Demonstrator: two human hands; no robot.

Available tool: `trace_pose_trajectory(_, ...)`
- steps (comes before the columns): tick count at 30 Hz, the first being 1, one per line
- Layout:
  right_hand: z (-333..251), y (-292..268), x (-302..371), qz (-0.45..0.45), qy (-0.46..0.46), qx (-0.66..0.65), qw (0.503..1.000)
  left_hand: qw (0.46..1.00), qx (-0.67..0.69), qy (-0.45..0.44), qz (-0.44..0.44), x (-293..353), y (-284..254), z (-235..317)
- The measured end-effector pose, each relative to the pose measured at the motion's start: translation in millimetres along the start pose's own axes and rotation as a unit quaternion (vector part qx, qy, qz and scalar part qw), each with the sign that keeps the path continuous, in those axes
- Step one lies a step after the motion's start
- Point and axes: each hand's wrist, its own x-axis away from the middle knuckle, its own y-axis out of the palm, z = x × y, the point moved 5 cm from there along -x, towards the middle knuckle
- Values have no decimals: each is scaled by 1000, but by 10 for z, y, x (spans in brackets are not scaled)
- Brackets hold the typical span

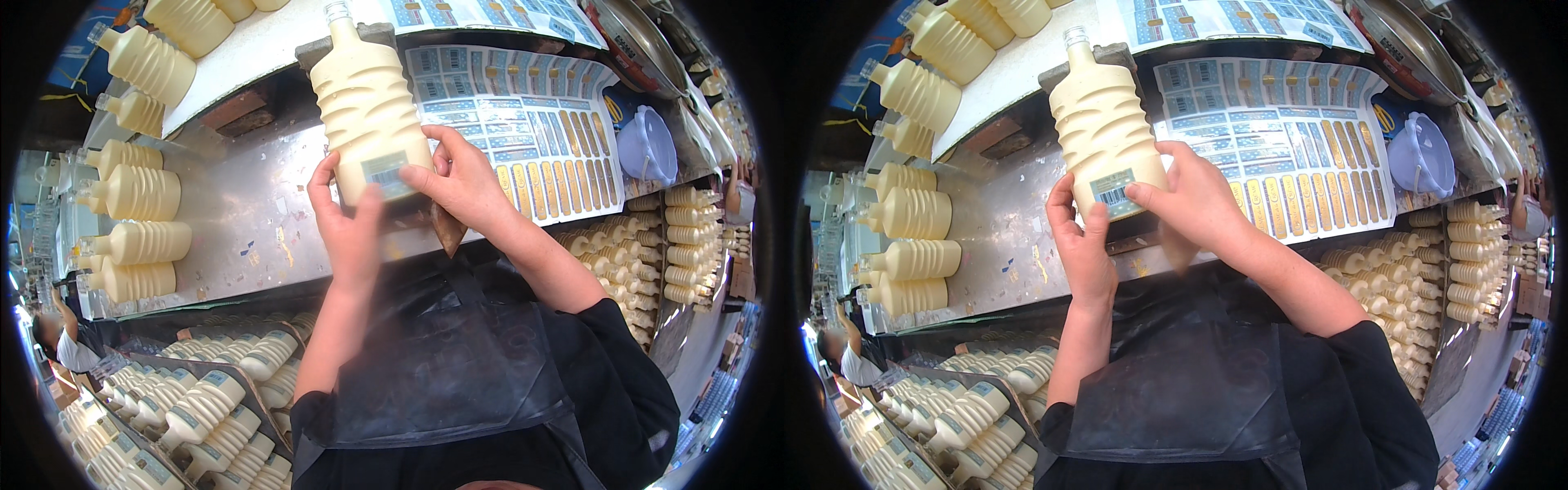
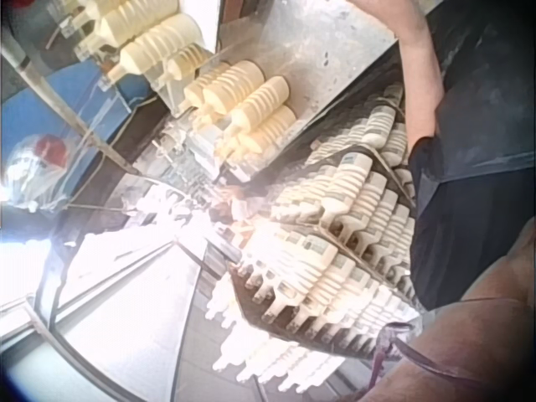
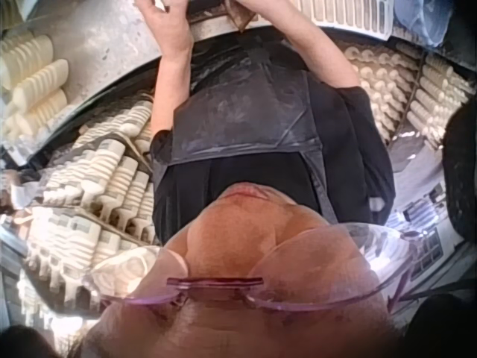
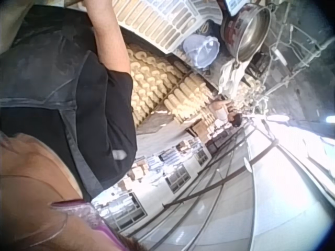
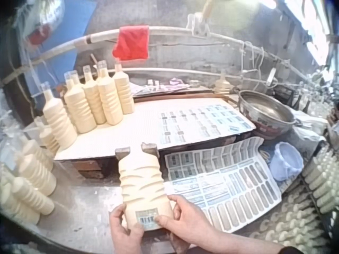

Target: The person applies adhesive labels to the bodies of plastic bottles. They peel each label from a sheet, place it on a bottle, and smooth it down by hand. Labeled bottles are set aside on the work surface.

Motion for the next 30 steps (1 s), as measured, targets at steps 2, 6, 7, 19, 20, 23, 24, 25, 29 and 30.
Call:
trace_pose_trajectory(2,-18,-4,10,9,-11,12,1000,996,-89,27,-14,-7,-20,-20)
trace_pose_trajectory(6,107,-75,-52,-18,60,-140,988,997,-74,26,-20,-20,-30,-30)
trace_pose_trajectory(7,102,-185,-92,-24,85,-226,970,997,-63,25,-22,-20,-27,-25)
trace_pose_trajectory(19,-650,-262,88,185,-388,166,887,998,-43,-2,-47,2,-68,-31)
trace_pose_trajectory(20,-661,-221,172,151,-432,182,871,999,-15,-23,-46,4,-77,-42)
trace_pose_trajectory(23,-638,11,518,50,-538,189,820,996,67,-39,-44,-24,-139,-112)
trace_pose_trajectory(24,-639,82,655,-2,-555,247,794,996,75,-38,-41,-32,-146,-135)
trace_pose_trajectory(25,-596,119,668,-9,-517,245,820,995,83,-36,-38,-34,-153,-153)
trace_pose_trajectory(29,-489,-110,349,124,-212,0,969,996,86,-18,-2,18,-61,-62)
trace_pose_trajectory(30,-412,-84,238,142,-200,-124,961,1000,8,24,13,2,-98,-80)
